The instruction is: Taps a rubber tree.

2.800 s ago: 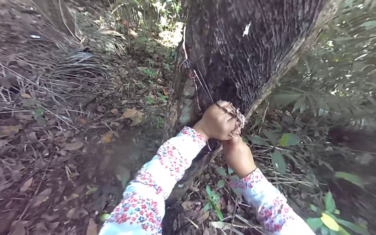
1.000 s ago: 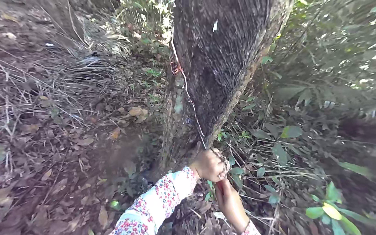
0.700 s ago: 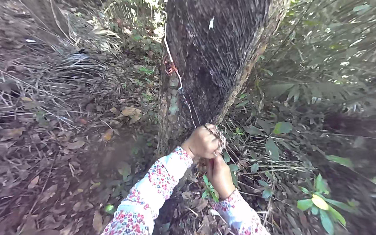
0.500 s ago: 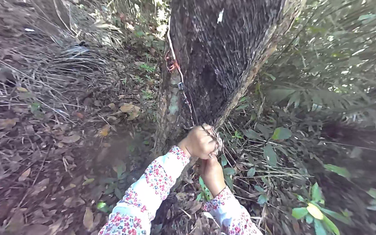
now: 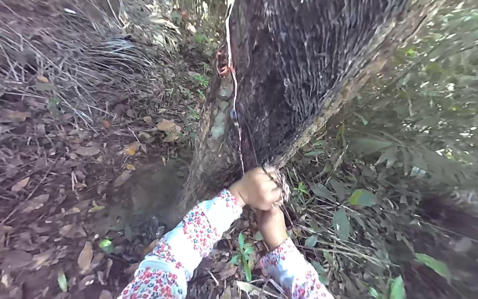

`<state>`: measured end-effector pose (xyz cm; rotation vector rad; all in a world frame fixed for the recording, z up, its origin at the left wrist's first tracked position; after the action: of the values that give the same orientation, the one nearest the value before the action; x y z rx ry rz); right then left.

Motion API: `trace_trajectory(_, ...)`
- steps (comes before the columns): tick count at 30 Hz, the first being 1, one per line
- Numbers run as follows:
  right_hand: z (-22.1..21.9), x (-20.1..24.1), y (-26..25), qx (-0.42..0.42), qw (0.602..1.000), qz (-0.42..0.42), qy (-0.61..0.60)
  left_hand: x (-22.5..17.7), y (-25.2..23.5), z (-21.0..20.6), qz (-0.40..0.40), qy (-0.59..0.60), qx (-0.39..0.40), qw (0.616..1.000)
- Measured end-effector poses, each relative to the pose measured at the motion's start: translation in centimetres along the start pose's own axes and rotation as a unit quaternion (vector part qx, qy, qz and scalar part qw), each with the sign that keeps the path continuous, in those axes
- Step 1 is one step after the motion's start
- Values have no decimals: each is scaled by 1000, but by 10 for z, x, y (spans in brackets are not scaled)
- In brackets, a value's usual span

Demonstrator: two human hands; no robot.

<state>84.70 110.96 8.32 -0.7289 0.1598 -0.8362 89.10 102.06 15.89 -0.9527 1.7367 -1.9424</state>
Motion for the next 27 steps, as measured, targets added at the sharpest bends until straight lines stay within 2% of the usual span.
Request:
trace_trajectory(2,-6,-2,-18,13,1000,9,3,12,3,-2,-5,-47,-28,998)
trace_trajectory(5,-14,-14,-8,40,999,2,-10,1,14,-9,-10,-56,-43,997)
trace_trajectory(10,-1,5,-19,32,999,4,-1,10,-7,-1,5,-55,-7,998)
trace_trajectory(12,0,-1,-13,54,999,-4,-1,6,0,-7,26,-53,-13,998)
trace_trajectory(15,-2,-21,20,93,995,-30,-29,-22,13,-20,35,-37,-1,999)
trace_trajectory(19,0,-12,7,66,997,-4,-29,-11,1,-18,35,-57,30,997)
trace_trajectory(21,-9,-26,6,94,995,-15,-21,-11,11,-28,42,-72,25,996)
trace_trajectory(24,-34,-72,54,205,975,-73,-39,-48,43,-61,56,-31,78,995)
trace_trajectory(27,-27,-85,71,134,988,-18,-78,-61,49,-77,43,-22,90,995)
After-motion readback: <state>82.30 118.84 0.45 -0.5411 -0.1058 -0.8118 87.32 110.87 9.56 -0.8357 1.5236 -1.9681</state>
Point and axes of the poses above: each hand's wrist, its own y-axis away from the middle knuckle, its own z-axis out of the back of the hand, x = y × z, the point moved 10 cm from there along -y, towards the middle knuckle, and after that the axes turned 1 degree about -y, right-handed, at the moved point
